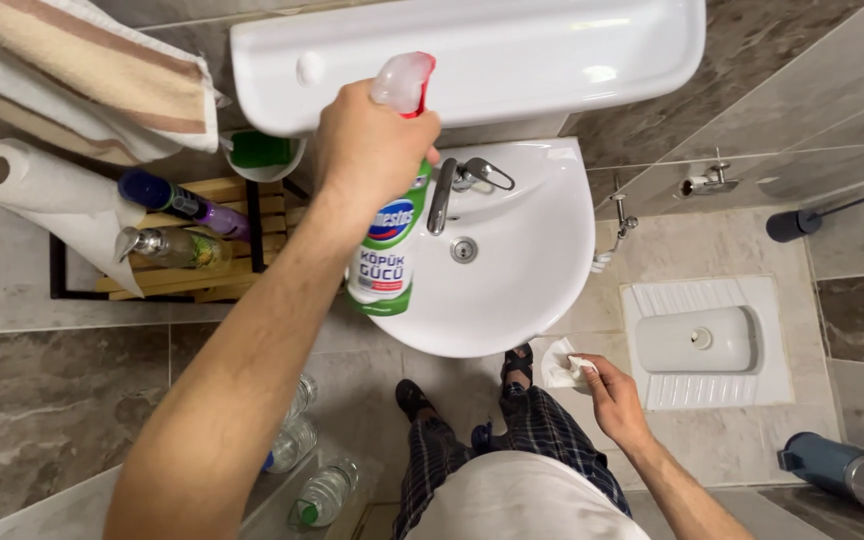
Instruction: Cleaning a bathroom sink and a mirror shelf using detergent and a wet wipe.
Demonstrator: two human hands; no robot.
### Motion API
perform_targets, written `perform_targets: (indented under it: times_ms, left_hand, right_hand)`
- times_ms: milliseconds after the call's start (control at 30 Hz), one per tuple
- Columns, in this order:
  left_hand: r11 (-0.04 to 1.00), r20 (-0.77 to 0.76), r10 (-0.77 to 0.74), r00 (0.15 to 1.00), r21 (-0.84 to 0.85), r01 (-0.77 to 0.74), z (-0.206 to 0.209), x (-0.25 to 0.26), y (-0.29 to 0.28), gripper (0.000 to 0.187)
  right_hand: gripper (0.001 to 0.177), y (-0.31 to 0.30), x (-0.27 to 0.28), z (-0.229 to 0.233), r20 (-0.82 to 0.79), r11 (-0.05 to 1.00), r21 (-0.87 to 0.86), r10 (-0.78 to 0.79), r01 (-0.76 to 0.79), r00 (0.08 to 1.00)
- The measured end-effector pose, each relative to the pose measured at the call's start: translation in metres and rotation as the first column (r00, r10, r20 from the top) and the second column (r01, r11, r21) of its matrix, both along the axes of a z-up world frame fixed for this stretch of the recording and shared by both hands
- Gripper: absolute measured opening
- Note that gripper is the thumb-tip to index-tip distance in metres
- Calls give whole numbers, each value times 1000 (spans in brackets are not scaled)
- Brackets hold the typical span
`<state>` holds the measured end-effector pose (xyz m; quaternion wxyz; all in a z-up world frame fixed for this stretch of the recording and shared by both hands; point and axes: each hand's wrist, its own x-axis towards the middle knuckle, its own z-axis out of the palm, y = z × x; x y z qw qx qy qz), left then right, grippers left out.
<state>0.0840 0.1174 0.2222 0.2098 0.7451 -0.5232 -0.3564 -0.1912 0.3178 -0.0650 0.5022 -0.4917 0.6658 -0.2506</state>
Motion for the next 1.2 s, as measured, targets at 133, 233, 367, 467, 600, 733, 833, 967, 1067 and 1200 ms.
perform_targets:
  times_ms: [133,233,367,467,600,733,833,967,1067,1200]
  left_hand:
    - [999,55,5,998,35,-7,-1,-17,-7,19]
    - [1000,39,-12,999,-10,13,-2,-23,-9,15]
    - [995,-5,-89,996,-48,88,-16,-36,-13,18]
    - [993,-54,-118,992,-20,117,-14,-55,-13,23]
    - [990,-62,-139,988,-25,138,-14,-82,-16,20]
    - [983,50,-153,987,-95,157,-22,-106,-25,21]
    - [980,41,-147,988,-126,151,-27,-116,-30,20]
    - [984,-9,-114,993,-136,112,-25,-121,-28,21]
    - [975,-40,-158,987,-163,149,-30,-120,-16,24]
    - [806,12,-278,960,-541,240,-56,-119,15,25]
  right_hand:
    - [27,2,-5,-1,-25,1000,7,-12,13,1000]
    - [28,5,-7,1,-17,999,12,-32,32,999]
    - [28,7,-10,-1,-8,999,17,-33,33,999]
    - [27,6,-12,-2,5,999,14,-45,45,999]
    - [27,5,-17,-3,17,999,-2,-52,52,999]
    - [27,4,-20,1,2,998,-12,-65,65,998]
    - [28,6,-22,-1,-21,997,10,-75,75,997]
    - [27,10,-27,-8,-11,997,4,-75,75,997]
    - [27,10,-28,-7,-6,995,15,-94,94,996]
    - [27,6,-32,0,9,991,11,-136,135,991]
